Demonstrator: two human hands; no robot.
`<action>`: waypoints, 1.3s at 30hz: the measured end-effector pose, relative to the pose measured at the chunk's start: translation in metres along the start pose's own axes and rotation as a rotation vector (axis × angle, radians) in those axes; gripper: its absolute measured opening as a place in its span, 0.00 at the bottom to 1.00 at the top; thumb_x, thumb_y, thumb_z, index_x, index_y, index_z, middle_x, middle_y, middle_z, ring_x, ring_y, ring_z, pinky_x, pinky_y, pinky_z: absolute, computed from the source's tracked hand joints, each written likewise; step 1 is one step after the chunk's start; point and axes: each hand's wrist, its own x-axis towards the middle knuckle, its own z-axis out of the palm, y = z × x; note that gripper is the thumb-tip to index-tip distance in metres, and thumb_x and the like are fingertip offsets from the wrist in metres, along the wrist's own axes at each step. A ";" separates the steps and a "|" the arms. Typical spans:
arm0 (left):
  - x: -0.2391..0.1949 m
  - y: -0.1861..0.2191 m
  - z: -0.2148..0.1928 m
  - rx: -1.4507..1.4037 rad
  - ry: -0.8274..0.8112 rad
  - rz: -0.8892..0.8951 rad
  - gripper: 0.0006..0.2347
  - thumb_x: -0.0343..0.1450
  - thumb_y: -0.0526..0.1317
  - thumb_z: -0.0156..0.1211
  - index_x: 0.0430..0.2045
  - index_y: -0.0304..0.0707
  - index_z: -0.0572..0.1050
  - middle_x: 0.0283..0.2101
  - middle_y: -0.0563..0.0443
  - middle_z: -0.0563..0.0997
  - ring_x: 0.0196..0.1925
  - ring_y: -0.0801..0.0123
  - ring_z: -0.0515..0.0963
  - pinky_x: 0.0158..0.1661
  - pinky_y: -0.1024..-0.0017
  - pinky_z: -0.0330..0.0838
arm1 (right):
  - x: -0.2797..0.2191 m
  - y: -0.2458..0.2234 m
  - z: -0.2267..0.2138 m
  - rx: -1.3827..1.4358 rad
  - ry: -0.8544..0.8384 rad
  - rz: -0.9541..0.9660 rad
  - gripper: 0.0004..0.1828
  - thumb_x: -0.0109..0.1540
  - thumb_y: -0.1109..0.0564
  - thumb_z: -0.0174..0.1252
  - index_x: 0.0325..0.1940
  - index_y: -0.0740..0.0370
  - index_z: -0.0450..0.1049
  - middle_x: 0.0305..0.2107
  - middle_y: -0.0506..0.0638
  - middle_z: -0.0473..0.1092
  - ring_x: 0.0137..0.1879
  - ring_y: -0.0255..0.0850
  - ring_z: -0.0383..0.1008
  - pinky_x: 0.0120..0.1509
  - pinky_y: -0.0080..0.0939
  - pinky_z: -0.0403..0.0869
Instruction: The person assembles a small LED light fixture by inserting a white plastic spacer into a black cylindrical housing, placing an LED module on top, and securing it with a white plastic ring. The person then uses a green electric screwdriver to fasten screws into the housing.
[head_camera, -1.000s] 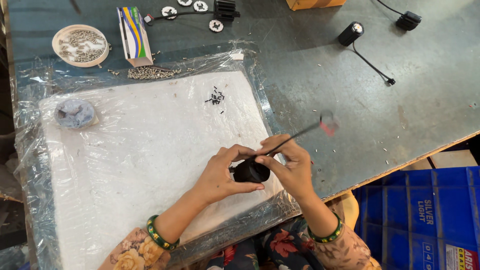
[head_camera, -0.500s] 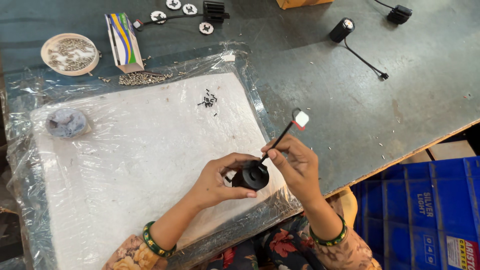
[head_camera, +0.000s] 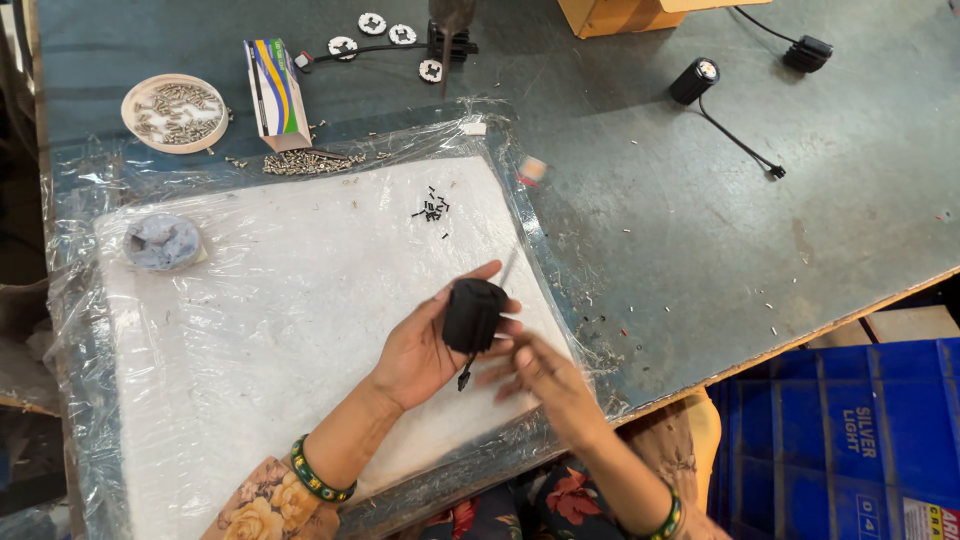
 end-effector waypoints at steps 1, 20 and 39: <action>0.001 -0.001 -0.002 0.089 0.007 0.043 0.29 0.76 0.47 0.56 0.70 0.34 0.56 0.57 0.35 0.75 0.57 0.52 0.79 0.56 0.58 0.77 | -0.004 0.006 0.002 0.031 -0.048 0.057 0.29 0.69 0.43 0.47 0.65 0.68 0.68 0.43 0.55 0.79 0.38 0.37 0.79 0.43 0.33 0.76; -0.001 -0.013 -0.012 0.681 0.108 0.121 0.18 0.70 0.37 0.53 0.56 0.36 0.66 0.61 0.40 0.76 0.55 0.61 0.82 0.54 0.64 0.76 | -0.067 0.048 0.007 -0.209 0.064 0.365 0.16 0.67 0.54 0.54 0.45 0.70 0.79 0.20 0.51 0.77 0.18 0.34 0.77 0.17 0.30 0.66; -0.001 -0.026 -0.011 0.801 0.058 0.153 0.12 0.77 0.37 0.58 0.53 0.34 0.68 0.63 0.45 0.73 0.61 0.65 0.79 0.59 0.67 0.74 | -0.073 0.006 -0.019 -0.516 -0.237 0.455 0.11 0.66 0.55 0.57 0.39 0.66 0.80 0.14 0.48 0.73 0.16 0.34 0.74 0.21 0.35 0.69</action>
